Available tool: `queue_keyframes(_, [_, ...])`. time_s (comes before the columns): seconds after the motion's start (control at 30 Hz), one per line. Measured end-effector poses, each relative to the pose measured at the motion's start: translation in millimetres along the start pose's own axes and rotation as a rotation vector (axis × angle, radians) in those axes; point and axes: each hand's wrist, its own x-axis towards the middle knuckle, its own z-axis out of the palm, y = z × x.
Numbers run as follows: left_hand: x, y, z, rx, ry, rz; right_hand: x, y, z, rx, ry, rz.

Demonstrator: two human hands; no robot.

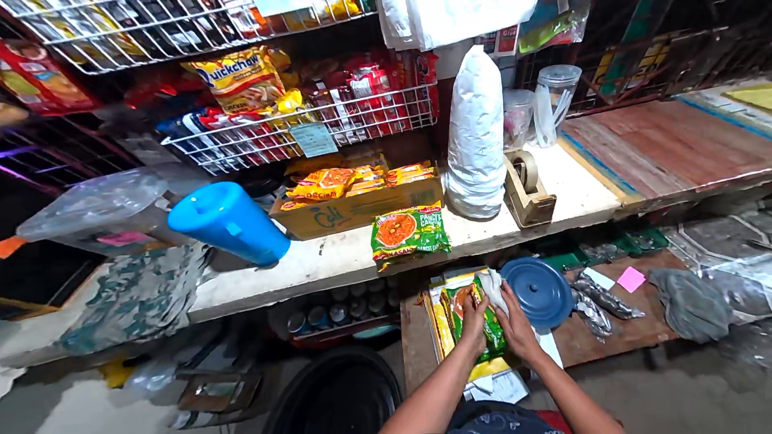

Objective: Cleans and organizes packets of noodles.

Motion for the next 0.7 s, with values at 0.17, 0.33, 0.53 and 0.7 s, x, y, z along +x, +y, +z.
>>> queue_keyframes(0.17, [-11, 11, 16, -0.237, 0.084, 0.01, -22, -44, 5, -0.115, 0.024, -0.122])
queue_keyframes(0.33, [-9, 21, 8, -0.315, 0.126, 0.055, -45, -53, -20, 0.01, -0.064, -0.151])
queue_keyframes(0.53, [2, 35, 1, -0.367, 0.003, -0.09, -39, -99, -104, 0.577, 0.341, 0.247])
queue_keyframes(0.7, [-25, 36, 12, -0.396, -0.143, -0.161, -18, -123, -114, 0.156, 0.368, -0.127])
